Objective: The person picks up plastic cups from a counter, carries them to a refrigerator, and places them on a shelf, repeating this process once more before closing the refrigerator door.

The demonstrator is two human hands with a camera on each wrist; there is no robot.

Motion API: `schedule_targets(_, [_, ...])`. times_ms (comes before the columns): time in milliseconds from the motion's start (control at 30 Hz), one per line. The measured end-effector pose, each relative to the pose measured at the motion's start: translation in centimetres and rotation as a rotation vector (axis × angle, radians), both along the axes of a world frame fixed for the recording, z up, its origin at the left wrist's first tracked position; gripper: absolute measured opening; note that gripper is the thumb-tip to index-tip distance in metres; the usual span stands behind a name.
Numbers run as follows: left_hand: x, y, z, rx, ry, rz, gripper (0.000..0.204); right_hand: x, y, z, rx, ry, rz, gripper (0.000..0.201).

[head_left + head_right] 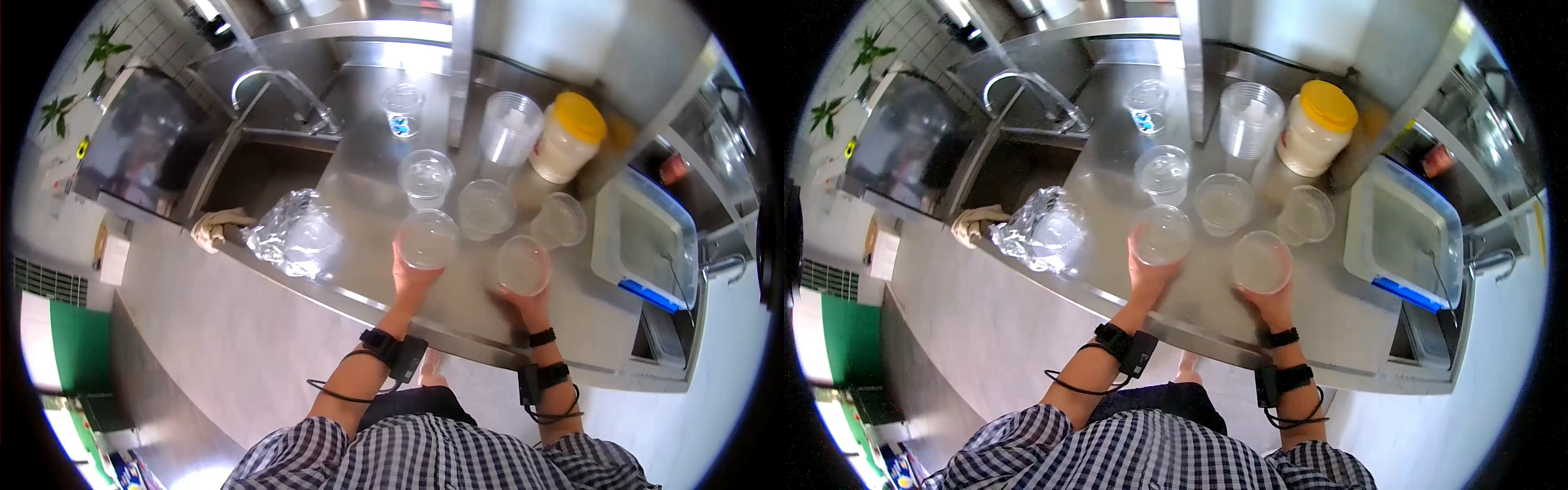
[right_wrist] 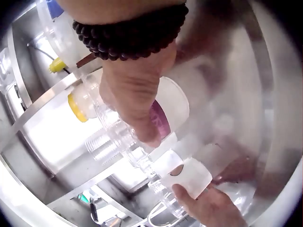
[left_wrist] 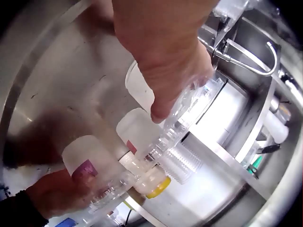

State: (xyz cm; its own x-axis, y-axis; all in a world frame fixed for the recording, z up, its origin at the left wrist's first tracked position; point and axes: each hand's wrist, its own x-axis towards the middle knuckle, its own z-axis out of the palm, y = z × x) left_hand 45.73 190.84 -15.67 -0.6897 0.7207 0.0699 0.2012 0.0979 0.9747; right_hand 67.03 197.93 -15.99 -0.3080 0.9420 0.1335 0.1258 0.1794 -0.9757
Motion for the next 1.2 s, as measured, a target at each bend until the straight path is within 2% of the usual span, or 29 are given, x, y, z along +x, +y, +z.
schedule_targets(100, [-0.2, -1.6, 0.5, 0.022, 0.007, -0.036, 0.091, 0.6, -0.3, 0.7, 0.051, -0.049, 0.001, 0.085])
schedule_targets(200, [-0.8, -6.0, 1.9, 0.127, -0.071, -0.141, 0.093, 2.1, -2.4, 2.0, 0.082, -0.172, 0.019, 0.083])
schedule_targets(267, [-1.9, -10.4, 4.6, 0.198, -0.081, -0.226, 0.094, 3.6, -3.9, 2.6, 0.096, -0.263, 0.084, 0.082])
schedule_targets(333, [-3.3, -15.3, 6.1, 0.251, -0.153, -0.269, 0.096, 2.9, -7.0, 6.1, 0.107, -0.236, 0.125, 0.081])
schedule_targets(400, [-4.6, -20.7, 9.5, 0.294, -0.187, -0.301, 0.095, 1.7, -10.2, 8.6, 0.088, -0.229, 0.178, 0.080])
schedule_targets(433, [-5.0, -23.9, 9.8, 0.322, -0.287, -0.249, 0.095, 1.2, -11.8, 8.9, 0.076, -0.235, 0.207, 0.080])
schedule_targets(467, [-5.6, -27.1, 10.5, 0.314, -0.266, -0.228, 0.095, 0.4, -13.3, 9.4, 0.053, -0.244, 0.248, 0.080])
schedule_targets(533, [-7.0, -34.7, 11.8, 0.303, -0.215, -0.164, 0.096, -1.6, -16.3, 10.0, 0.496, -0.384, 0.430, 0.083])
schedule_targets(567, [-7.0, -38.5, 12.1, 0.327, -0.251, -0.083, 0.099, -2.8, -18.1, 9.6, 0.572, -0.409, 0.493, 0.084])
schedule_targets(600, [-7.3, -42.5, 12.7, 0.302, -0.156, -0.017, 0.097, -4.0, -19.8, 9.2, 0.648, -0.429, 0.556, 0.085])
schedule_targets(633, [-7.5, -46.8, 13.3, 0.272, -0.064, 0.051, 0.096, -5.2, -21.8, 8.5, 0.567, -0.441, 0.604, 0.085])
schedule_targets(667, [-7.6, -51.0, 10.7, 0.269, 0.043, 0.102, 0.094, -7.6, -24.9, 7.7, 0.511, -0.359, 0.655, 0.084])
schedule_targets(700, [-7.4, -55.6, 12.4, 0.290, -0.105, 0.184, 0.094, -10.0, -28.0, 7.0, 0.452, -0.278, 0.706, 0.084])
schedule_targets(767, [-7.5, -64.7, 11.9, 0.288, -0.033, 0.316, 0.094, -14.6, -34.0, 6.3, 0.282, -0.133, 0.840, 0.084])
schedule_targets(867, [-6.1, -77.9, 11.4, 0.258, 0.081, 0.558, 0.091, -22.8, -44.5, 7.5, 0.152, -0.003, 1.085, 0.085])
schedule_targets(900, [-8.3, -75.2, 7.2, 0.255, 0.099, 0.625, 0.091, -27.5, -43.3, 5.7, 0.140, 0.027, 1.146, 0.088])
schedule_targets(933, [-7.0, -82.6, 8.6, 0.260, 0.106, 0.716, 0.091, -29.1, -51.4, 8.8, 0.131, 0.042, 1.230, 0.091])
schedule_targets(967, [-6.2, -88.3, 8.8, 0.276, 0.095, 0.821, 0.091, -31.2, -56.8, 9.2, 0.008, 0.076, 1.325, 0.096])
schedule_targets(1067, [-5.4, -97.9, 7.0, 0.250, 0.099, 1.108, 0.092, -38.8, -67.7, 9.2, 0.074, 0.127, 1.544, 0.101])
schedule_targets(1100, [-5.3, -101.1, 6.2, 0.214, 0.121, 1.190, 0.092, -42.0, -70.2, 8.1, 0.225, 0.130, 1.665, 0.097])
schedule_targets(1133, [-5.4, -102.4, 3.4, 0.200, 0.154, 1.260, 0.093, -44.5, -72.2, 6.2, 0.254, 0.160, 1.717, 0.097])
schedule_targets(1200, [-5.1, -107.7, 3.1, 0.295, 0.103, 1.447, 0.091, -49.8, -80.2, 5.9, 0.254, 0.187, 1.841, 0.096])
